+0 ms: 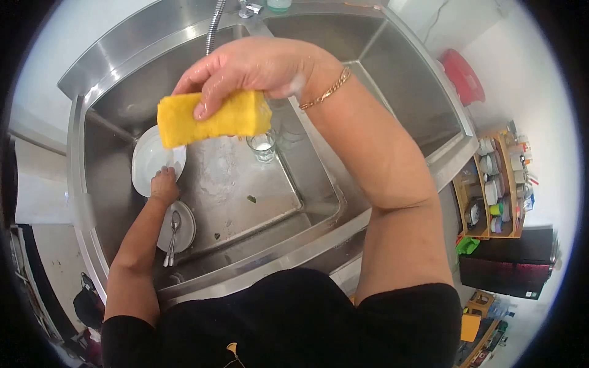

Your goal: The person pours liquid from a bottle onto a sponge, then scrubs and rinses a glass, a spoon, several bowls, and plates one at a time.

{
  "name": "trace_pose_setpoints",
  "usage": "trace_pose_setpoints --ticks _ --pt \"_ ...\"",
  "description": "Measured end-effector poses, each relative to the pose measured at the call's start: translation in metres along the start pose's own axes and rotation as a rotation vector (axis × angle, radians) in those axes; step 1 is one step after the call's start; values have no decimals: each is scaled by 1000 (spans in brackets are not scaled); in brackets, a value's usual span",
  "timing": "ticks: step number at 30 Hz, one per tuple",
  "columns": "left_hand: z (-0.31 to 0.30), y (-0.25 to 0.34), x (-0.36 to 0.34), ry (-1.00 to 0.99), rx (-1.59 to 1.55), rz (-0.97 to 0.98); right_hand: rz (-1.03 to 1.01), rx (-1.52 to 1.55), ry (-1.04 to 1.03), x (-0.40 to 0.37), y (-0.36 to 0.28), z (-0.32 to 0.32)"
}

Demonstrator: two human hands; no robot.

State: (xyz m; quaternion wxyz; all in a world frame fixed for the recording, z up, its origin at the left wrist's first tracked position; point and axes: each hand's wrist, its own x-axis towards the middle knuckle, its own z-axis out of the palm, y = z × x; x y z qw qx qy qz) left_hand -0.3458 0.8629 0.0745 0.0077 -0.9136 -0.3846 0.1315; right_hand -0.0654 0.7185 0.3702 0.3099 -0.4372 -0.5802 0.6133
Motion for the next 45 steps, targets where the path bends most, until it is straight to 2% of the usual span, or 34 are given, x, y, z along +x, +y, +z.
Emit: trace_pose_setpoints --ticks 2,4,8,10,11,14,15,16,17,19,22,25,28,35,38,40,41,45 --pt "-6 2 1 -19 -13 -13 96 133 54 -8 -6 -1" --pt "-27 13 -6 -161 19 -80 162 68 83 -20 -11 1" --pt "-66 43 -6 -259 48 -119 212 -101 127 -46 -19 1" --pt "-85 60 -5 -240 46 37 205 -61 117 -57 -22 -1" --pt "-97 69 -8 -238 51 42 203 -58 124 -63 -23 -1" --pt "-133 101 -23 -164 -359 528 159 -66 144 -77 -25 -1" --pt "-144 115 -30 -169 -497 650 137 -98 160 -79 -24 -1" --pt "-165 131 -44 -295 -695 660 114 -132 175 -81 -24 -1" --pt "-181 149 -56 -421 -894 661 107 -130 170 -83 -22 -3" --pt "-185 177 -70 -540 -1045 678 125 -69 146 -84 -18 -8" --pt "-207 215 -84 -561 -933 558 103 -16 105 -78 -12 -14" --pt "-203 238 -79 -537 -821 578 88 -71 89 -70 -7 -15" --pt "-204 250 -78 -553 -869 581 133 -135 68 -68 3 -13" --pt "-204 269 -80 -548 -899 550 143 -72 -51 -93 12 -30" --pt "-202 259 -80 -531 -982 590 101 -77 -11 -111 12 -49" --pt "-202 247 -77 -478 -1061 416 111 -97 4 -123 16 -65" --pt "-193 242 -72 -340 -1023 402 123 -120 28 -129 17 -74" --pt "-216 261 -78 -193 -1028 325 258 -128 14 -147 41 -105"
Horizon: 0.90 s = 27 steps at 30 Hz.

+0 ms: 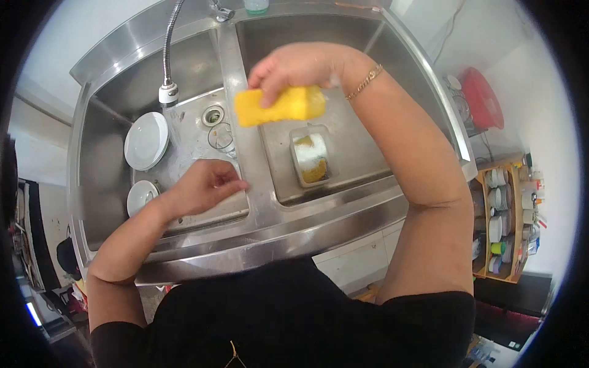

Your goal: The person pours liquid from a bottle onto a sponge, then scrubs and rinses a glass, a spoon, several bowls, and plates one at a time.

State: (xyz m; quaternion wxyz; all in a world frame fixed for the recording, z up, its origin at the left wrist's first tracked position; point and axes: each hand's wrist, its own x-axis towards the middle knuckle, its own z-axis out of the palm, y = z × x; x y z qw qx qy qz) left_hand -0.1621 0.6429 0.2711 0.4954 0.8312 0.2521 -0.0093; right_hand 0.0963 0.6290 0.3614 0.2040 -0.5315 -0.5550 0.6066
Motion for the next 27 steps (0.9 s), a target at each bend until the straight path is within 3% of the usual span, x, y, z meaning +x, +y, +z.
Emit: trace_pose_setpoints --ticks 2,5,9,11,13,15,17,18,19,21,22,25,27 --pt "10 16 0 126 334 302 200 -238 22 3 19 -9" --pt "19 41 1 192 526 298 356 -513 -41 14 55 -12" --pt "21 38 3 225 505 238 455 -768 -91 33 114 -5" --pt "13 29 2 278 504 246 741 -563 -91 37 130 6" --pt "1 17 0 336 503 251 726 -603 -72 45 160 11" --pt "-13 3 -4 325 404 48 554 -806 -11 52 188 14" --pt "-27 -9 -8 349 383 -11 543 -874 3 60 220 17" --pt "-36 -12 -10 327 362 -129 538 -928 19 62 227 18" --pt "-45 -18 -13 303 338 -249 529 -938 9 61 229 16" --pt "-64 -42 -19 309 345 -265 548 -959 20 65 226 14" --pt "-73 -56 -22 306 358 -269 615 -906 41 53 170 25" --pt "-103 -99 -29 335 429 -305 710 -710 100 61 132 14" --pt "-123 -121 -32 309 348 -374 602 -646 151 60 90 12"
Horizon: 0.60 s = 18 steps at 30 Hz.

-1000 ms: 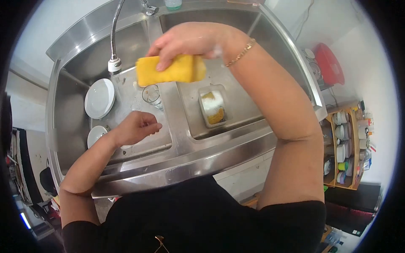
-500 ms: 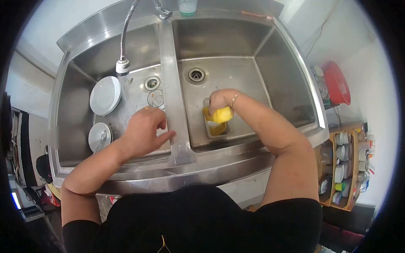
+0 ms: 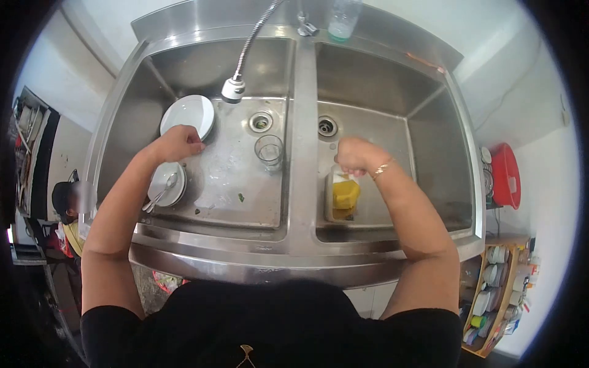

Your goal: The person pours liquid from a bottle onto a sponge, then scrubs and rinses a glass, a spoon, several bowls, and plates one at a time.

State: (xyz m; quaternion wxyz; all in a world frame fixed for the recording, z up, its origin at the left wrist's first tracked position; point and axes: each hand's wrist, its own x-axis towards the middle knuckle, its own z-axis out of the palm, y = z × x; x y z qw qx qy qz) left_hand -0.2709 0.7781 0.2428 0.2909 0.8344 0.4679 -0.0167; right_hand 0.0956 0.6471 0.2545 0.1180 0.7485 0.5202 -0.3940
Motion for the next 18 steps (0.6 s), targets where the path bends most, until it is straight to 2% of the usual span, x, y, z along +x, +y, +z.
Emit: trace_pose_setpoints --ticks 2,3,4,5,7,9,11,15,18 --pt "-8 -13 8 -57 -65 -60 -207 -13 96 -42 -44 -23" --pt "-11 -14 11 -118 -134 -129 -208 -17 94 -58 -65 -29" --pt "-13 -16 15 -177 -204 -197 -397 10 27 -73 -88 -32" --pt "-12 -21 21 -216 -186 -165 -586 38 -41 -79 -109 -29" --pt "-13 -20 25 -240 -202 -127 -803 -233 105 -54 -145 -4" --pt "-19 -23 29 -264 -214 -88 -586 -393 144 -26 -177 22" --pt "-27 -37 33 -284 -110 -69 -441 -506 81 -13 -212 31" --pt "-53 -80 32 -206 -322 -115 -475 -567 177 92 -217 67" --pt "-61 -110 40 -167 -338 -164 -551 -564 272 166 -214 89"
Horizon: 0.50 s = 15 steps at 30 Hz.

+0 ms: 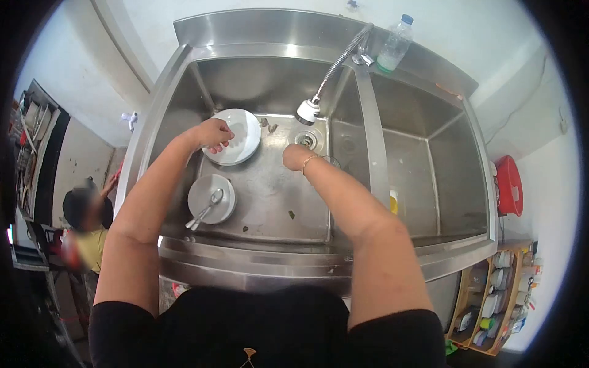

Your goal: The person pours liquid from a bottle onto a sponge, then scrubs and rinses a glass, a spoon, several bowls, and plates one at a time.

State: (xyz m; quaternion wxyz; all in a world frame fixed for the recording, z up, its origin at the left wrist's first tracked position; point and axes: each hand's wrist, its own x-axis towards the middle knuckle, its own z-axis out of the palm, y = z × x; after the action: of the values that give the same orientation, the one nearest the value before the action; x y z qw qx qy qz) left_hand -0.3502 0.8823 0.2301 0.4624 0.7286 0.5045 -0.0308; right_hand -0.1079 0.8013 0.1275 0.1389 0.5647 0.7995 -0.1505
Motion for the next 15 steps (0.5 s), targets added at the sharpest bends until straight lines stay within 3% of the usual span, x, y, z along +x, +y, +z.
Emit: trace_pose_setpoints --ticks 2,3,5,6,9,10,12,13,15 --pt "-7 -2 2 -11 -5 7 489 906 -69 35 11 12" --pt "-4 -2 4 -11 -105 -2 495 908 -64 43 14 9" --pt "1 -1 11 -18 -220 10 713 1685 287 58 23 2" --pt "5 1 14 -22 -214 20 717 1687 300 64 32 4" --pt "10 -2 27 -50 24 47 759 2064 239 79 57 19" --pt "13 -16 41 -60 24 50 770 2066 243 68 46 8" --pt "17 -56 80 326 335 -137 605 1492 144 41 27 -12" --pt "17 -90 101 422 391 -188 613 1491 154 36 27 -6" --pt "12 -106 99 506 329 -404 729 308 489 32 29 12"
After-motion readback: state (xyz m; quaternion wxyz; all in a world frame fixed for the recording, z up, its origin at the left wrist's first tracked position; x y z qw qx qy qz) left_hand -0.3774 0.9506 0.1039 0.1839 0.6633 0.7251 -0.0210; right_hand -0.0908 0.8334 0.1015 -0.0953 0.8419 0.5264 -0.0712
